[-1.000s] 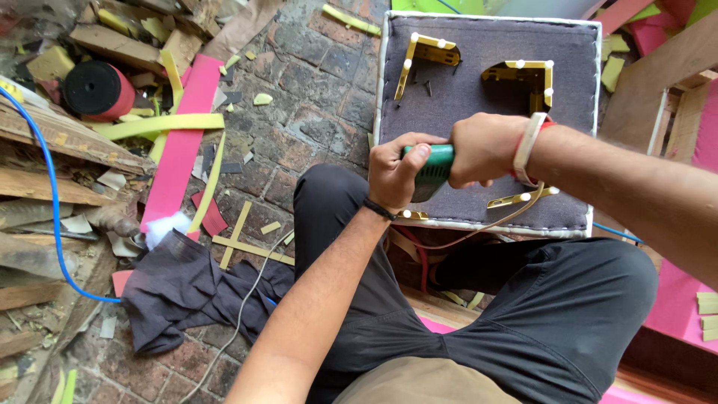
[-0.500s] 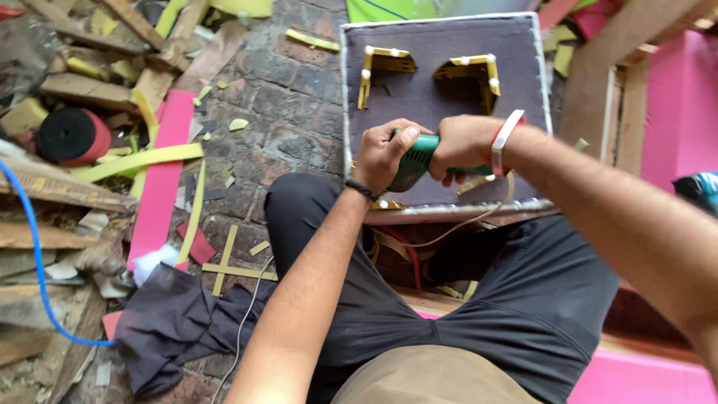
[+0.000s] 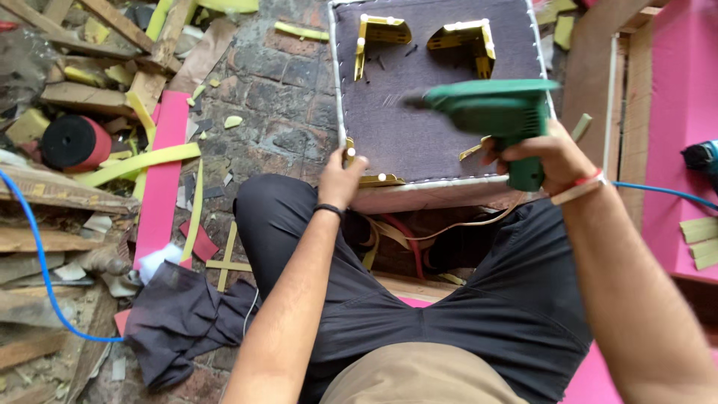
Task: The person uses a corded drill to attach metal legs to a square upholstered furniture piece. They position the legs, insert screws, and drive them in with the drill, working on multiple corners of the piece.
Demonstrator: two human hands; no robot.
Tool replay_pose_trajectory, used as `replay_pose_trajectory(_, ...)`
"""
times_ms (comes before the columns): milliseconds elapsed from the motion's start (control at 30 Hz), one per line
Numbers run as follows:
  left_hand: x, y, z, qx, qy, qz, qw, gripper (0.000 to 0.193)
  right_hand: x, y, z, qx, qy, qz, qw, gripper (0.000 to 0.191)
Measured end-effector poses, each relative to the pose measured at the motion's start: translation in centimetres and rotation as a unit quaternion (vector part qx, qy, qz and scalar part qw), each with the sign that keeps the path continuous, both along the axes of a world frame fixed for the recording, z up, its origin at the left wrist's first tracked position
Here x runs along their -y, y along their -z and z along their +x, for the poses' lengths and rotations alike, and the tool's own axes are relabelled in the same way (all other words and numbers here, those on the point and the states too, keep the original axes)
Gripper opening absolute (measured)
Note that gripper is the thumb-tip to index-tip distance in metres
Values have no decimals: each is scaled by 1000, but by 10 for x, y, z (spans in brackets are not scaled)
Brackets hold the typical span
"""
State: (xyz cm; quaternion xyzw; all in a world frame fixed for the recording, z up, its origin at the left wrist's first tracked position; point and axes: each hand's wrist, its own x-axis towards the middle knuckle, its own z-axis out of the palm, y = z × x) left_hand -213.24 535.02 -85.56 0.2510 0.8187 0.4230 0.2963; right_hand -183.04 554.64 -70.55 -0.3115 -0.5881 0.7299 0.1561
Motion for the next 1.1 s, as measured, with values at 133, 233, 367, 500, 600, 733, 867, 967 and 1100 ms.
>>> replay_pose_trajectory(133, -1, 14, 25, -102, -46, 34, 993, 65, -14, 53, 25, -165, 121, -67, 977, 52)
replay_pose_trajectory(233, -10, 23, 37, -156, -130, 140, 969, 60, -43, 76, 41, -196, 194, -24, 961, 49)
replay_pose_trajectory(367, -16, 28, 38, -173, -181, 174, 952, 55, -85, 100, 55, -206, 286, -8, 936, 46)
replay_pose_trajectory(500, -16, 21, 37, -156, -171, 187, 955, 59, -125, 126, 51, -216, 302, -45, 927, 44)
replay_pose_trajectory(600, -15, 16, 36, -180, -149, 208, 950, 58, -135, 144, 42, -181, 311, -25, 933, 44)
replay_pose_trajectory(733, -20, 18, 21, -150, -145, 206, 956, 60, -125, 151, 28, -127, 315, 15, 941, 44)
replay_pose_trajectory(867, -22, 26, -9, -134, -154, 193, 960, 59, -90, 147, 11, -91, 351, 46, 931, 43)
replay_pose_trajectory(967, -26, 34, -41, -139, -113, 241, 954, 57, -62, 144, -2, -65, 395, 63, 914, 40)
replay_pose_trajectory(1100, -32, 45, -94, -61, -82, 166, 981, 58, -16, 143, -17, -77, 444, 62, 891, 39)
